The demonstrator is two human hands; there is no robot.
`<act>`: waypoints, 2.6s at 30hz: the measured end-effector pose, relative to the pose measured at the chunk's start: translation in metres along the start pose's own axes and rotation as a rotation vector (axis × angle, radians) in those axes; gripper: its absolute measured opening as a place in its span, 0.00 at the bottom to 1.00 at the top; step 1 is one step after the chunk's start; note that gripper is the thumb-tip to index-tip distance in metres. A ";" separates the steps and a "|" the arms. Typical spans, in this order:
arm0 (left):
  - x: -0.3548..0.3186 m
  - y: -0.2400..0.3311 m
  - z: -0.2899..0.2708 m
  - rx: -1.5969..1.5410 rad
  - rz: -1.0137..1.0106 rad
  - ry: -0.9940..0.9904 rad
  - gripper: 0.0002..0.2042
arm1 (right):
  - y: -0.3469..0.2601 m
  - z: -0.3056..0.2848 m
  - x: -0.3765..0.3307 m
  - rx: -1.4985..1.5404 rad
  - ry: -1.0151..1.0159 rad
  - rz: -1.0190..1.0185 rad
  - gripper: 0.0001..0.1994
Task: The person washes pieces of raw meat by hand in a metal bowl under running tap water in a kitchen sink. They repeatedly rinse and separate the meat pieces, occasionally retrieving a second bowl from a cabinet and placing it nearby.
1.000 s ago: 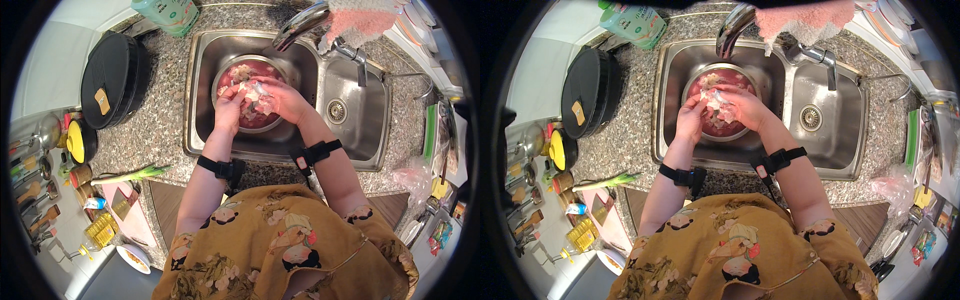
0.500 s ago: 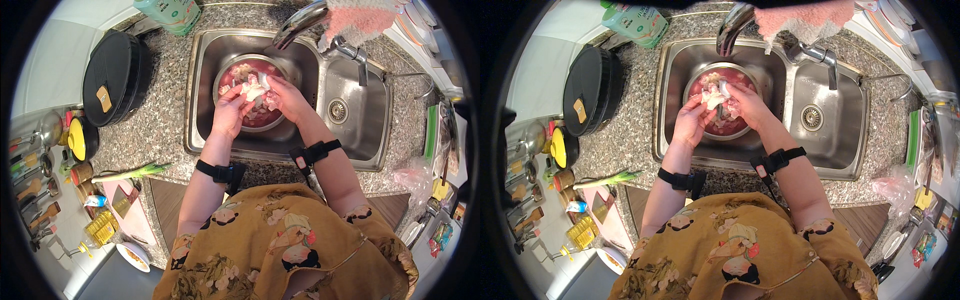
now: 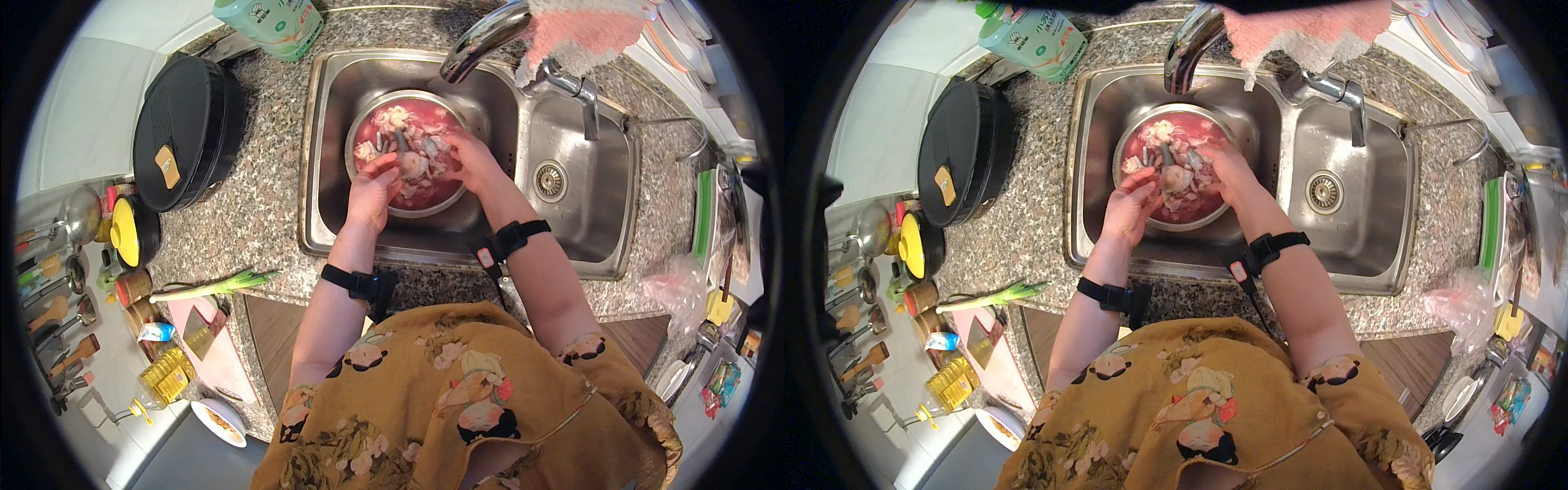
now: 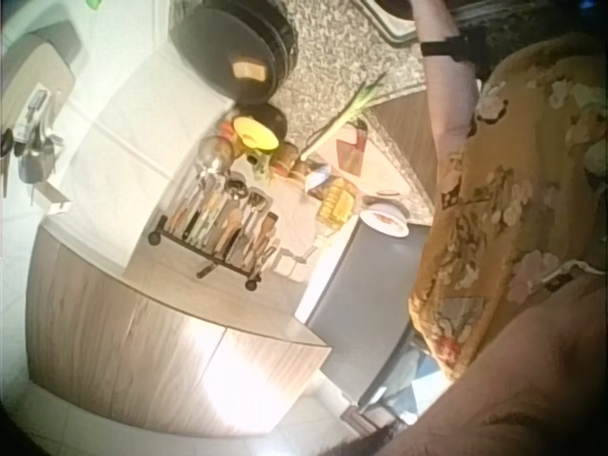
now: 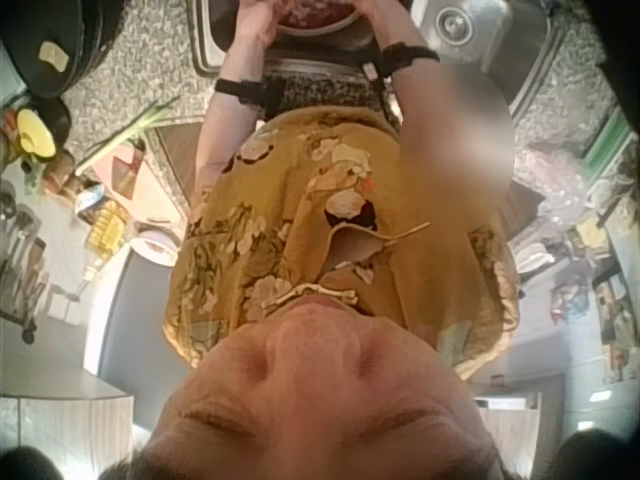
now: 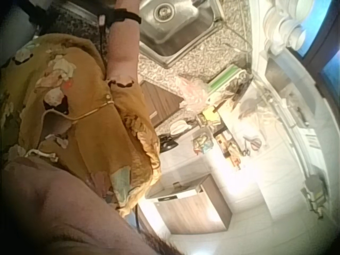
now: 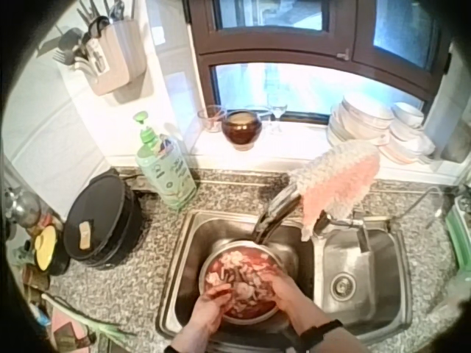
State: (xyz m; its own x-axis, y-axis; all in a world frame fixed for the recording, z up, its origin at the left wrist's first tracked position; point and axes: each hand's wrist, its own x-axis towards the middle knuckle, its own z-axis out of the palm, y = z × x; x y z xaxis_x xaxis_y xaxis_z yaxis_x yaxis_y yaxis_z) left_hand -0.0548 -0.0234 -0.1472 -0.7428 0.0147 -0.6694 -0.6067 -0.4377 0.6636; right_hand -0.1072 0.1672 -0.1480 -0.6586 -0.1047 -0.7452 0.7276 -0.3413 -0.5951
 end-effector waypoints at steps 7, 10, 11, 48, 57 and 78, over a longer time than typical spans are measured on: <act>0.027 -0.007 -0.011 -0.012 -0.269 0.178 0.26 | -0.005 0.003 0.060 -0.214 0.064 -0.090 0.17; 0.049 -0.009 -0.012 -0.027 -0.391 0.220 0.28 | -0.004 0.008 0.086 -0.313 0.046 -0.065 0.21; 0.056 -0.010 -0.012 -0.067 -0.391 0.195 0.28 | -0.005 0.010 0.091 -0.336 0.078 -0.013 0.23; 0.069 -0.010 -0.014 -0.119 -0.165 0.216 0.22 | -0.015 0.017 0.133 -0.775 -0.131 -0.134 0.23; 0.095 -0.013 -0.018 -0.254 -0.256 0.148 0.25 | 0.007 0.068 0.168 -1.138 -0.277 0.178 0.27; 0.045 -0.015 -0.005 -0.056 -0.058 0.062 0.13 | 0.024 0.006 0.041 -1.276 -0.312 -0.928 0.08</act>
State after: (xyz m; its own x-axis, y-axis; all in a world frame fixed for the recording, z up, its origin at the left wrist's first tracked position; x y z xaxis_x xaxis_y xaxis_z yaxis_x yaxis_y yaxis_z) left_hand -0.0780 -0.0207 -0.1888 -0.6865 -0.0132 -0.7270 -0.6303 -0.4876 0.6041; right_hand -0.1172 0.1494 -0.1911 -0.8373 -0.5466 -0.0095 -0.3535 0.5546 -0.7533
